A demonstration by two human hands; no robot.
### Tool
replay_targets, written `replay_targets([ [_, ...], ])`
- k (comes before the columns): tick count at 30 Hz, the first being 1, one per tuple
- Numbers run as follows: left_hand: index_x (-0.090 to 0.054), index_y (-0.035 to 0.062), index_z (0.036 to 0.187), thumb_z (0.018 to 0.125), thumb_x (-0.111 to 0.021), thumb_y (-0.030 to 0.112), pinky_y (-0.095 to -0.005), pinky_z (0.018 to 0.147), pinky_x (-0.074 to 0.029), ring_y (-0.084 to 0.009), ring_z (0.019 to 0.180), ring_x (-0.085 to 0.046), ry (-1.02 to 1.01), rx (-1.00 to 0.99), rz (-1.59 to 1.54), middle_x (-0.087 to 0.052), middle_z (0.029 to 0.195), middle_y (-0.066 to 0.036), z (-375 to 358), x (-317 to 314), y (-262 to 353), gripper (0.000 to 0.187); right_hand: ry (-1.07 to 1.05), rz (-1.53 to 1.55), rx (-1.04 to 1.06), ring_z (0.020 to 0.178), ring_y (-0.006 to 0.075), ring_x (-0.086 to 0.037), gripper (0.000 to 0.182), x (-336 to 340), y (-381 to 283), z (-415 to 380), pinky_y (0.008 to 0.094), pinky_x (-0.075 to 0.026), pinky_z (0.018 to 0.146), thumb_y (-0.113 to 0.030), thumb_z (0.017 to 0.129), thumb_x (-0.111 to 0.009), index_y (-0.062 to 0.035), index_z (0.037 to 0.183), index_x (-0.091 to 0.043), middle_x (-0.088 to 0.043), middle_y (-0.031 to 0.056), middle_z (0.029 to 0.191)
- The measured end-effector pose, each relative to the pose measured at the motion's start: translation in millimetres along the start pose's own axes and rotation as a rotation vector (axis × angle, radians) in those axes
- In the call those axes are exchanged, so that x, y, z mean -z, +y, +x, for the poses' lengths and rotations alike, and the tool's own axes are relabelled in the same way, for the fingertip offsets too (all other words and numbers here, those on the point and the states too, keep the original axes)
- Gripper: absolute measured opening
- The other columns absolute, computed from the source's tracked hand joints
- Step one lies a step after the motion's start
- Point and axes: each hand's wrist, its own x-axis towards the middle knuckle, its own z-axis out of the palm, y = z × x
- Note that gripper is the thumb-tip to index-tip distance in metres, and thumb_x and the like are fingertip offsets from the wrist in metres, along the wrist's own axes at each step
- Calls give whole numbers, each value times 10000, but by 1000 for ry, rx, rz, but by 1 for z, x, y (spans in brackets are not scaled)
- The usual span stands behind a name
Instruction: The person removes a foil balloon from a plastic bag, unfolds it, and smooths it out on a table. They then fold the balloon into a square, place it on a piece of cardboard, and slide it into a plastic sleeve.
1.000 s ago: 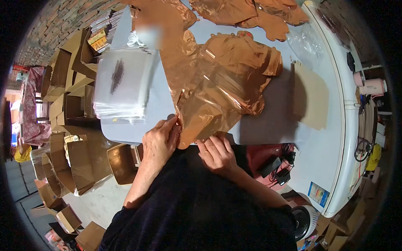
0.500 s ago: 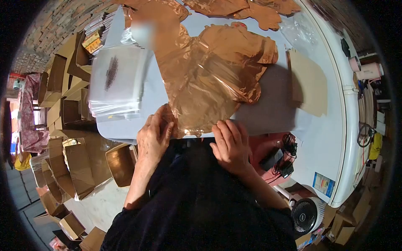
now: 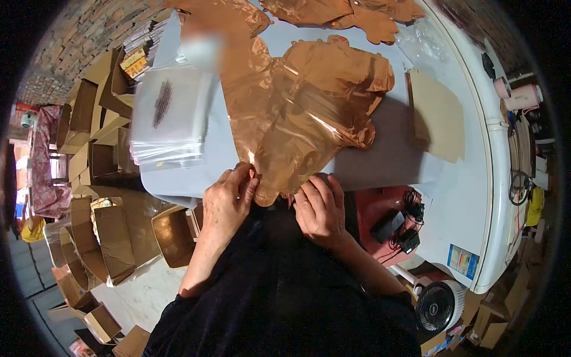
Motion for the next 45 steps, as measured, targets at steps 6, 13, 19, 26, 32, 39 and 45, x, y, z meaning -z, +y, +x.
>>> replay_targets([
  [6,-688,47,1286,947,-741,121,-440,720,-602,-358,857,-750,76,14,-26,-750,1013,-157,1,2,-3,351,90,214,-31,1186,383,-626,488,0,11,-2,553,-477,1058,-3,779,-787,70,1239,-640,-662,193,1228],
  [13,-717,89,1260,941,-751,123,-458,684,-593,-359,816,-731,14,54,25,-722,955,-124,0,4,-3,323,-28,115,-23,1239,349,-560,586,11,2,15,545,-459,1054,-187,732,-891,-63,1260,-669,-586,156,1317],
  [19,-719,95,1290,896,-760,80,-442,731,-562,-335,883,-693,9,38,1,-663,964,-103,-3,9,-3,396,-63,172,-69,1272,380,-538,565,17,21,32,555,-428,1070,-205,778,-855,-76,1290,-654,-574,144,1344],
  [26,-720,56,1257,803,-742,-6,-437,980,-475,-309,1211,-602,144,-228,220,-662,1298,-88,8,0,-26,459,41,75,-140,1120,346,-627,318,16,66,32,467,-516,956,16,863,-712,-42,1172,-668,-628,108,1156],
  [32,-745,59,1182,841,-795,61,-451,1020,-468,-324,1255,-609,106,-334,93,-676,1306,-100,10,-2,-19,344,4,40,-197,1175,347,-612,332,18,70,37,478,-502,1013,5,861,-712,-63,1185,-678,-630,113,1177],
  [39,-759,63,1161,826,-829,67,-443,1021,-458,-323,1256,-605,59,-340,23,-678,1253,-103,10,-3,-23,343,-28,85,-187,1232,356,-602,419,16,85,33,498,-489,1046,2,836,-720,-75,1246,-681,-629,116,1257],
  [45,-738,96,1244,816,-830,57,-457,1026,-436,-330,1250,-590,58,-305,20,-664,1239,-103,15,-6,-20,439,74,30,-223,1303,351,-570,435,17,96,41,499,-468,1077,-40,849,-729,-100,1277,-678,-609,103,1352],
])
